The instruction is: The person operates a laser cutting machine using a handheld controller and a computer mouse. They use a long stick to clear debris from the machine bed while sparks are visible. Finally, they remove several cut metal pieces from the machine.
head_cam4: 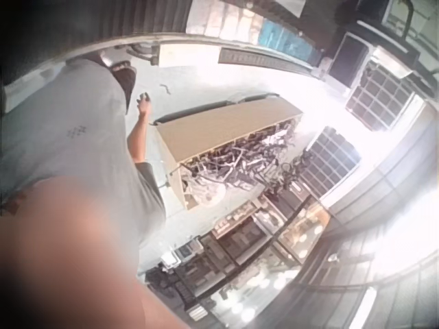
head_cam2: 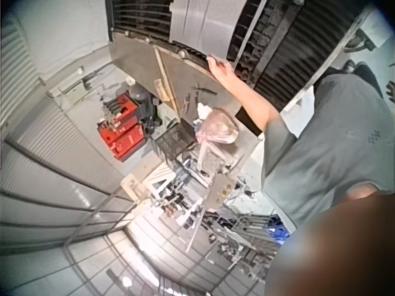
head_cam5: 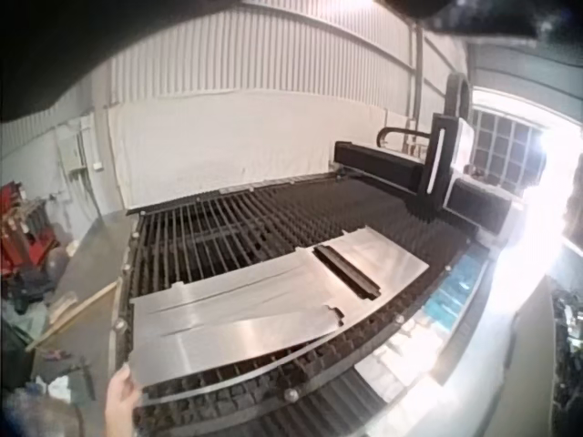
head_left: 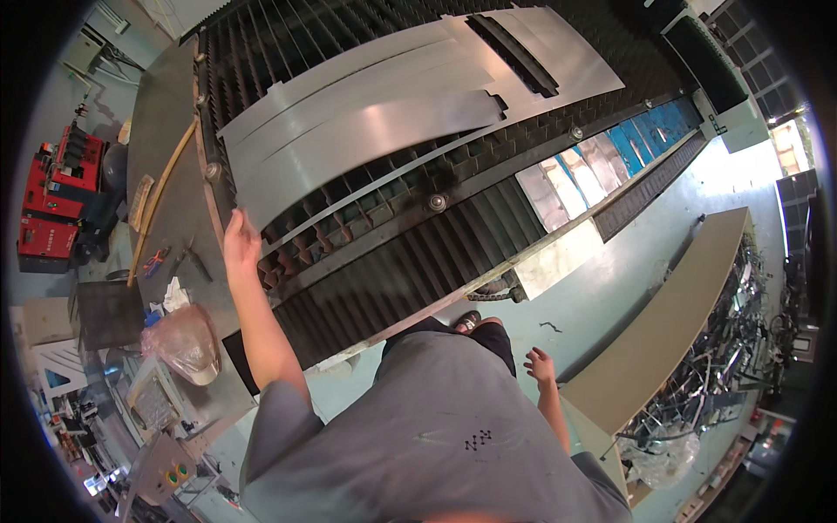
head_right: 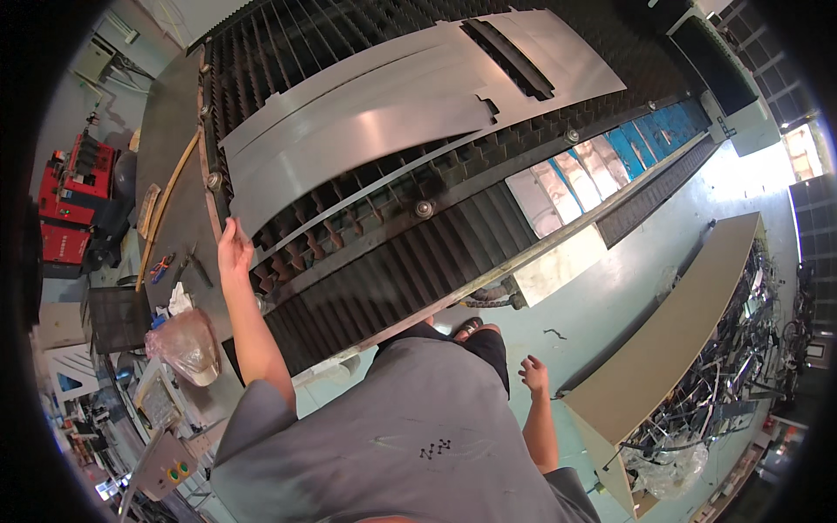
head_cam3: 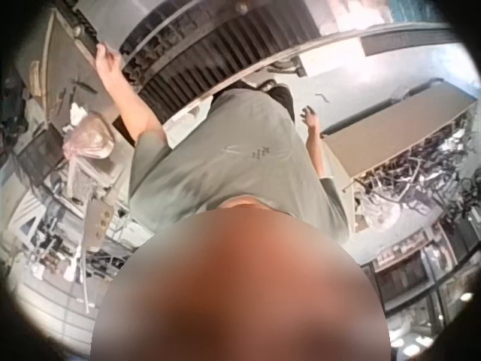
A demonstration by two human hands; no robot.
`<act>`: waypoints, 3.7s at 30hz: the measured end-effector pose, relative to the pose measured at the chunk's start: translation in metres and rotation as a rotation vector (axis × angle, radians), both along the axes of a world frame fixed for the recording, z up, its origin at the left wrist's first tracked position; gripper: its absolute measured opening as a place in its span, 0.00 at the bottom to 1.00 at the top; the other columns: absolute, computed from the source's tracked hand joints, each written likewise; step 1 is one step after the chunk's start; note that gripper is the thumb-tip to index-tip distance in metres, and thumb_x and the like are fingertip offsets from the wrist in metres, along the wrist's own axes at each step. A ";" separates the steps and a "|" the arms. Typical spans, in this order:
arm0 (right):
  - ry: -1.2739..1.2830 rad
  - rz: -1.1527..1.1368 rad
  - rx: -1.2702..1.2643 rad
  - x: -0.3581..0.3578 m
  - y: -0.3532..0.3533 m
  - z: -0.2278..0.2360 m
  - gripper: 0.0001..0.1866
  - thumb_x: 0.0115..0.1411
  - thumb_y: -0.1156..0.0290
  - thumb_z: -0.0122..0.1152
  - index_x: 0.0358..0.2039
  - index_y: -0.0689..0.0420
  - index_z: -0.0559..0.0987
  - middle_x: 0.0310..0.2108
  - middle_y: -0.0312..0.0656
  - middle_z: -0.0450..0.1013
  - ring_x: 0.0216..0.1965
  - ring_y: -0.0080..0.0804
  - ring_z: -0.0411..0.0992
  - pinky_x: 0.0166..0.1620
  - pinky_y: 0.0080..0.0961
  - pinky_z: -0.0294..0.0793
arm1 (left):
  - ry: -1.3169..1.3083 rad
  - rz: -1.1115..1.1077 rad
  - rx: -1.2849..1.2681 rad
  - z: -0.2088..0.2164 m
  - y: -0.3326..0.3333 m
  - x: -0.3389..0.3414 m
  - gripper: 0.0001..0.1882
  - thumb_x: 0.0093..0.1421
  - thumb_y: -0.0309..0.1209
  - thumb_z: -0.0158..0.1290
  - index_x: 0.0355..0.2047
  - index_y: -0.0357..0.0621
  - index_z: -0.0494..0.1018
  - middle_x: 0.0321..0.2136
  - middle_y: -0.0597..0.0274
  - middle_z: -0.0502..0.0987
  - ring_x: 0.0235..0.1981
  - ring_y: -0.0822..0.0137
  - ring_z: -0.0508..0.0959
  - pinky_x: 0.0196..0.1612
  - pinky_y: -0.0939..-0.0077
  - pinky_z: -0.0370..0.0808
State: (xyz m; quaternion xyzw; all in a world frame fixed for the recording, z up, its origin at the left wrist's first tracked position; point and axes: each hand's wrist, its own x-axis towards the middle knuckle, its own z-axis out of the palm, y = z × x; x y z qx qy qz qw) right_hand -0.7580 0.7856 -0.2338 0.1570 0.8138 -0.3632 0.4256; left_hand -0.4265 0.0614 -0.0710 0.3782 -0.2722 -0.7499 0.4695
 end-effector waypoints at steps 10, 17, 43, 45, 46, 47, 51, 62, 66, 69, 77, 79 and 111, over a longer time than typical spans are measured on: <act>-0.084 0.253 0.149 -0.011 -0.019 0.010 0.33 0.63 0.60 0.61 0.67 0.58 0.71 0.51 0.44 0.81 0.39 0.33 0.83 0.35 0.28 0.79 | -0.059 -0.081 -0.430 0.068 0.023 0.013 0.13 0.73 0.31 0.53 0.52 0.36 0.75 0.45 0.59 0.82 0.46 0.67 0.82 0.49 0.70 0.80; 0.006 0.068 0.058 -0.017 -0.042 0.016 0.31 0.67 0.60 0.57 0.68 0.57 0.70 0.50 0.41 0.80 0.42 0.33 0.81 0.36 0.31 0.78 | -0.125 -0.050 0.053 0.017 0.044 0.038 0.16 0.70 0.34 0.57 0.53 0.38 0.75 0.47 0.60 0.81 0.47 0.68 0.82 0.48 0.74 0.81; 0.017 0.206 0.032 -0.038 -0.047 0.028 0.31 0.69 0.58 0.59 0.69 0.57 0.67 0.50 0.43 0.80 0.40 0.36 0.82 0.34 0.29 0.77 | -1.431 0.088 -0.457 0.024 0.104 -0.053 0.30 0.54 0.52 0.68 0.49 0.43 0.80 0.35 0.57 0.77 0.40 0.53 0.80 0.42 0.56 0.77; -0.047 0.171 0.046 -0.023 -0.034 0.024 0.31 0.69 0.60 0.59 0.68 0.61 0.68 0.49 0.46 0.80 0.37 0.36 0.82 0.34 0.29 0.77 | -1.432 0.056 -0.505 0.017 0.055 -0.067 0.26 0.56 0.50 0.66 0.47 0.44 0.80 0.38 0.56 0.79 0.41 0.52 0.81 0.43 0.55 0.78; -0.082 0.183 0.084 -0.018 -0.029 0.021 0.31 0.69 0.60 0.60 0.67 0.62 0.69 0.48 0.47 0.81 0.35 0.36 0.82 0.34 0.28 0.77 | -1.442 0.035 -0.532 0.011 0.029 -0.075 0.24 0.58 0.48 0.65 0.47 0.44 0.81 0.40 0.55 0.80 0.42 0.51 0.81 0.44 0.54 0.78; -0.093 0.249 0.077 -0.015 -0.024 0.021 0.31 0.69 0.61 0.60 0.67 0.63 0.69 0.48 0.48 0.81 0.35 0.36 0.82 0.34 0.28 0.78 | -1.472 0.053 -0.559 0.006 0.001 -0.082 0.23 0.58 0.47 0.65 0.46 0.44 0.81 0.42 0.54 0.80 0.44 0.50 0.81 0.45 0.53 0.78; -0.093 0.259 0.112 0.008 -0.006 0.031 0.30 0.69 0.65 0.59 0.67 0.66 0.68 0.48 0.52 0.81 0.33 0.36 0.82 0.34 0.29 0.79 | -1.615 0.043 -0.627 -0.009 -0.101 -0.100 0.23 0.60 0.47 0.63 0.48 0.44 0.80 0.47 0.52 0.81 0.50 0.50 0.81 0.51 0.55 0.78; -0.103 -0.013 0.207 0.047 -0.032 0.073 0.27 0.69 0.66 0.59 0.66 0.62 0.70 0.47 0.47 0.81 0.27 0.27 0.78 0.26 0.25 0.74 | -1.713 -0.392 -0.875 -0.023 -0.249 -0.211 0.45 0.47 0.59 0.70 0.60 0.47 0.73 0.62 0.56 0.70 0.63 0.54 0.73 0.62 0.54 0.73; -0.134 -0.044 0.247 0.061 -0.039 0.088 0.28 0.68 0.65 0.59 0.66 0.62 0.70 0.46 0.45 0.81 0.27 0.26 0.78 0.26 0.25 0.74 | -1.763 -0.435 -0.894 -0.023 -0.274 -0.233 0.55 0.36 0.61 0.74 0.62 0.48 0.71 0.63 0.56 0.68 0.65 0.54 0.70 0.64 0.52 0.70; -0.155 -0.073 0.284 0.075 -0.034 0.093 0.28 0.68 0.64 0.59 0.66 0.61 0.71 0.45 0.43 0.82 0.26 0.24 0.76 0.26 0.24 0.74 | -1.818 -0.590 -0.876 -0.008 -0.294 -0.233 0.54 0.33 0.61 0.75 0.59 0.49 0.73 0.60 0.54 0.70 0.65 0.51 0.69 0.64 0.49 0.68; -0.202 -0.092 0.311 0.085 -0.019 0.078 0.29 0.68 0.64 0.59 0.67 0.61 0.71 0.45 0.42 0.82 0.30 0.24 0.77 0.30 0.23 0.77 | -1.764 -0.639 -0.924 0.033 -0.298 -0.244 0.42 0.44 0.49 0.74 0.58 0.50 0.73 0.42 0.60 0.85 0.47 0.56 0.84 0.53 0.57 0.77; -0.206 -0.193 0.239 0.085 -0.013 0.076 0.28 0.68 0.65 0.58 0.66 0.61 0.71 0.46 0.43 0.82 0.32 0.25 0.80 0.30 0.23 0.79 | -1.669 -0.574 -1.094 0.054 -0.282 -0.236 0.29 0.51 0.45 0.69 0.53 0.55 0.79 0.44 0.66 0.85 0.47 0.58 0.83 0.49 0.56 0.79; -0.091 -0.044 -0.878 0.013 -0.472 0.176 0.11 0.71 0.71 0.60 0.51 0.60 0.80 0.44 0.38 0.82 0.42 0.26 0.81 0.48 0.30 0.83 | -1.320 -0.372 -1.018 0.045 0.169 -0.133 0.25 0.64 0.39 0.60 0.59 0.42 0.75 0.57 0.48 0.75 0.56 0.44 0.75 0.60 0.51 0.70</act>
